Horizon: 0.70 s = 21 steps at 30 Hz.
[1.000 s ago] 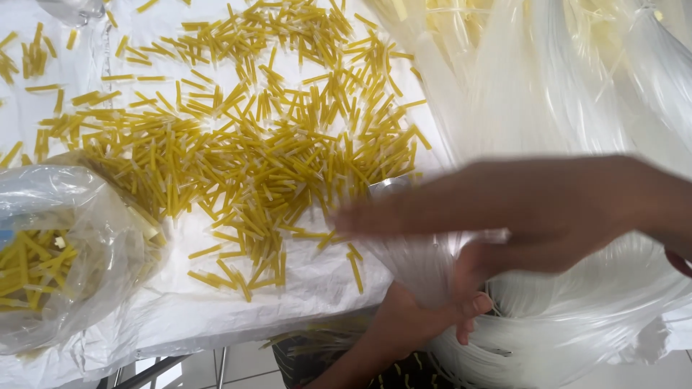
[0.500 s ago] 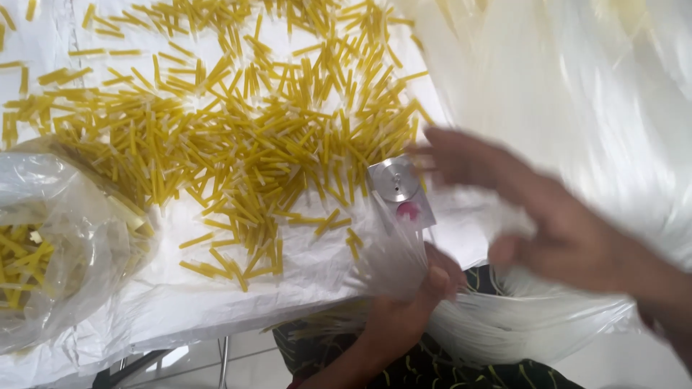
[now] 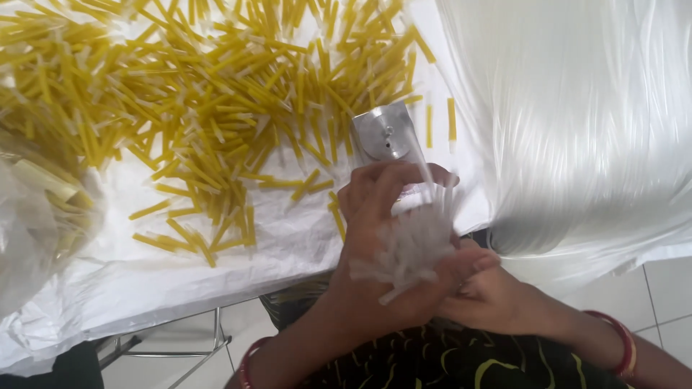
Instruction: The person repeatedly picks yellow wax sticks and clear plastic tubes from a table, inserts each stick into a tube, and places the assembled units on the table. The person also gathers a bundle of clear tubes from a plastic bag and continues the insertion process.
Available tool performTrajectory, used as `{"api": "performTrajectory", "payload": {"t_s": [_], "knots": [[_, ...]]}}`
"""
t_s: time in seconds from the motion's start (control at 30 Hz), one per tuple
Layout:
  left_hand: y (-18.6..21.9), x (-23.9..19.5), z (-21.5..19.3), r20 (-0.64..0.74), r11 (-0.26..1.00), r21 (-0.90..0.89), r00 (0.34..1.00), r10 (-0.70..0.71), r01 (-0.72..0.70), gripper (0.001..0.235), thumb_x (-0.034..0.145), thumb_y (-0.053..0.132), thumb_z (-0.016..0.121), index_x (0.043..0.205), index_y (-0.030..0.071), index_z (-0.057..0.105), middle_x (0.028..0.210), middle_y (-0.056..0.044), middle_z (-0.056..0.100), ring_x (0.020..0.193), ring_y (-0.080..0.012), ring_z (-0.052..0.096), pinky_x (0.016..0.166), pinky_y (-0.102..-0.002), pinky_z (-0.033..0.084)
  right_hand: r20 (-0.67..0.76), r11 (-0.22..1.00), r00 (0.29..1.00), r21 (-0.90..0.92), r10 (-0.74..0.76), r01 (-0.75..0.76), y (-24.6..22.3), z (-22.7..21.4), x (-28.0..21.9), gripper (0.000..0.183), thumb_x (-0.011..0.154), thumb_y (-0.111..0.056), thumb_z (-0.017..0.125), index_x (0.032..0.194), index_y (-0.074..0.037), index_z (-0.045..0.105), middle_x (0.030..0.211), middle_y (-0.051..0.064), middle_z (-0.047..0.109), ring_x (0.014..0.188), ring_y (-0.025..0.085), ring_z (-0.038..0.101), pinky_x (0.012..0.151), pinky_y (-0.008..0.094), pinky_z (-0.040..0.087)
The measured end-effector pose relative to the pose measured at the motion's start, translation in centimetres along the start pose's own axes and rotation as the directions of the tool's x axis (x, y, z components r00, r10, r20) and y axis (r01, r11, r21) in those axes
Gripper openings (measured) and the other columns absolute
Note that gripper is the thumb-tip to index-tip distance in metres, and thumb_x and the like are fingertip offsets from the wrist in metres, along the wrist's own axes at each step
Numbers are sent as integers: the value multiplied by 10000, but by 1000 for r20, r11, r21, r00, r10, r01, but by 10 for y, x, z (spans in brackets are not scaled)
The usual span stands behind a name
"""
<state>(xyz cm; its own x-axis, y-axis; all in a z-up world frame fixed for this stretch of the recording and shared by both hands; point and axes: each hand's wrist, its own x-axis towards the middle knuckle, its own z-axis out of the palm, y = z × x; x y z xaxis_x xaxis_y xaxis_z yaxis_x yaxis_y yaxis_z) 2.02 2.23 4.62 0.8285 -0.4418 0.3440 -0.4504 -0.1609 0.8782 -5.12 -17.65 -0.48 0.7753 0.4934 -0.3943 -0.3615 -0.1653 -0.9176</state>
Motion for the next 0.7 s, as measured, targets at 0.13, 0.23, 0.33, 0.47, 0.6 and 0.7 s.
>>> {"api": "performTrajectory", "payload": {"t_s": [0.13,0.23,0.33,0.47,0.6,0.7], "knots": [[4,19,-15,128,838,-490,971,-204,240,527,847,416,864,1226,141,623,1301,-41,627,1187,-173,592,1042,-361,486,1,966,976,-141,-220,218,-10,-7,6,395,951,-129,697,1249,88,553,1031,158,669,928,199,648,793,354,528],[4,29,-19,145,587,-771,966,-215,247,657,916,402,842,1419,126,521,1202,-49,676,1097,-147,676,993,-321,565,251,931,967,338,54,-139,-7,-10,8,263,1007,-109,660,1205,60,620,866,80,665,729,125,639,633,279,554],[-7,22,-5,138,402,-884,954,-265,239,607,988,320,805,1421,39,485,1028,-81,700,969,-171,707,917,-314,591,330,833,944,516,23,-200,-8,-12,8,260,1021,-83,668,1200,98,618,794,67,611,653,134,588,584,292,516],[-24,17,17,161,314,-895,884,-438,318,504,1114,226,761,1346,-147,513,819,-167,627,751,-227,645,760,-336,559,315,727,949,652,-2,-215,-13,-10,11,294,990,-110,680,1161,121,623,776,130,644,637,209,619,605,336,511],[-13,24,1,134,422,-836,876,-464,351,695,1032,316,795,1440,-76,390,1054,-178,579,934,-233,629,843,-343,575,235,734,972,658,13,-169,-19,-5,9,310,941,-153,702,1108,90,606,932,160,644,640,207,598,600,349,513],[-6,10,-17,-30,731,-646,950,-311,219,952,934,406,831,1555,24,219,1397,-131,543,1244,-203,625,1045,-323,561,143,732,988,667,53,-136,-13,-10,0,330,895,-135,742,1069,109,606,938,210,639,594,210,582,536,347,488]]}}
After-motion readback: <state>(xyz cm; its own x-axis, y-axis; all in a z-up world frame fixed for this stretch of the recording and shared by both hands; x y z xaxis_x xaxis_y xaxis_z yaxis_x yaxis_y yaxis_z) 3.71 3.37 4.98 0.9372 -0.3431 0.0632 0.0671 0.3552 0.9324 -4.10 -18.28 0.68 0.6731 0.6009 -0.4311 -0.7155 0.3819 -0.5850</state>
